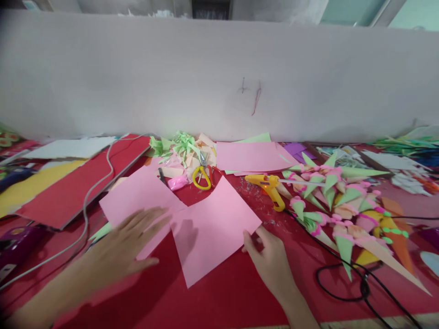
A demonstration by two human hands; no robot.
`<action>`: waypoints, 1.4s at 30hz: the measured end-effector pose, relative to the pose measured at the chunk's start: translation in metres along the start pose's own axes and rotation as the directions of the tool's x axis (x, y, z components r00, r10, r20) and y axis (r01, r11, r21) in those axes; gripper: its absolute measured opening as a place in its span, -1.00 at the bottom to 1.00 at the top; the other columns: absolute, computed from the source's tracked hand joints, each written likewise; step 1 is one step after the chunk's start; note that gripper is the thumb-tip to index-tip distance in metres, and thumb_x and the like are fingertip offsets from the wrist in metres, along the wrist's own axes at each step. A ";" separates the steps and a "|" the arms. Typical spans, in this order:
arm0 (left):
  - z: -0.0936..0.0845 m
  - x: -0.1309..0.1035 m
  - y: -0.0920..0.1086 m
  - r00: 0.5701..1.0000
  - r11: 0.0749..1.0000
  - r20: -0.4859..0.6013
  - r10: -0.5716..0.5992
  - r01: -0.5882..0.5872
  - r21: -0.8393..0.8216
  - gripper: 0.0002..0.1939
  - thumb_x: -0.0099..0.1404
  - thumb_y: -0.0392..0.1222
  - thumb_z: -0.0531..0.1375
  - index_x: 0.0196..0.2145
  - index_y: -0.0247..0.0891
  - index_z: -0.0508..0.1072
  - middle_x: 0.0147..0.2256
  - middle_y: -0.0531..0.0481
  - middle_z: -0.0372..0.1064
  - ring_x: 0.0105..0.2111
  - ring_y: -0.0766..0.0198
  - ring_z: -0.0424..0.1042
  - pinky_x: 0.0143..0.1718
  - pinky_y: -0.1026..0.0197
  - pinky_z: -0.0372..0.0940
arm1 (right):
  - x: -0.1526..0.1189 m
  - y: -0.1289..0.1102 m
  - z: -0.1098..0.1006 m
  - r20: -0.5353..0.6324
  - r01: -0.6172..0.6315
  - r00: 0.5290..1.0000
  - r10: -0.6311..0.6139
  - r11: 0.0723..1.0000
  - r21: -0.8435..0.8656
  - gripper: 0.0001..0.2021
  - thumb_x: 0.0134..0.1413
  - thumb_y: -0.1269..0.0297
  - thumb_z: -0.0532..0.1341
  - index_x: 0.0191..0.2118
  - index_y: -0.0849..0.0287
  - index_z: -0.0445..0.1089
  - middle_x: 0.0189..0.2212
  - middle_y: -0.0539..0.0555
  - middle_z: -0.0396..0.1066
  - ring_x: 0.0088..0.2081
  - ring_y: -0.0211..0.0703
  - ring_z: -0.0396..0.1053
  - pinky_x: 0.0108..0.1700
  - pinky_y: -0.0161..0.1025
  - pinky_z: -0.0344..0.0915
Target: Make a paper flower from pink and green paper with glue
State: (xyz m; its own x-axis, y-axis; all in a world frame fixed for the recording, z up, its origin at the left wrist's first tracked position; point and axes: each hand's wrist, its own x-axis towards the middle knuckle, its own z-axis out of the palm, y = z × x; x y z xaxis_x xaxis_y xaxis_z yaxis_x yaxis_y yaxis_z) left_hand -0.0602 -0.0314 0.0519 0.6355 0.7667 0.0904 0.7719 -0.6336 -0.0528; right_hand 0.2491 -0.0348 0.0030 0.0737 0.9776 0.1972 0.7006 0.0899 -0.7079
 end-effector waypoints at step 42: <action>0.045 0.023 0.028 0.940 0.925 0.135 0.314 -0.271 -0.266 -0.38 0.26 0.14 -0.12 0.19 -0.17 -0.09 0.20 -0.13 -0.13 0.18 0.10 -0.09 0.13 0.02 -0.16 | -0.003 -0.009 0.004 0.719 0.839 0.366 -0.591 0.544 0.021 -0.81 0.14 0.31 0.00 -0.31 0.07 0.36 0.03 -0.07 0.28 0.16 -0.33 0.00 0.23 -0.13 -0.40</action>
State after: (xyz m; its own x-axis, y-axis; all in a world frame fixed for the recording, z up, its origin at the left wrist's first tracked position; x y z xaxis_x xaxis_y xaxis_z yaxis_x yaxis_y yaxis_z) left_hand -0.0234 -0.0274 0.0081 0.8418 0.5356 -0.0662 0.5376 -0.8213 0.1911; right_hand 0.2397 -0.0377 0.0058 -0.8975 0.4410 0.0027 0.4283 0.8730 -0.2335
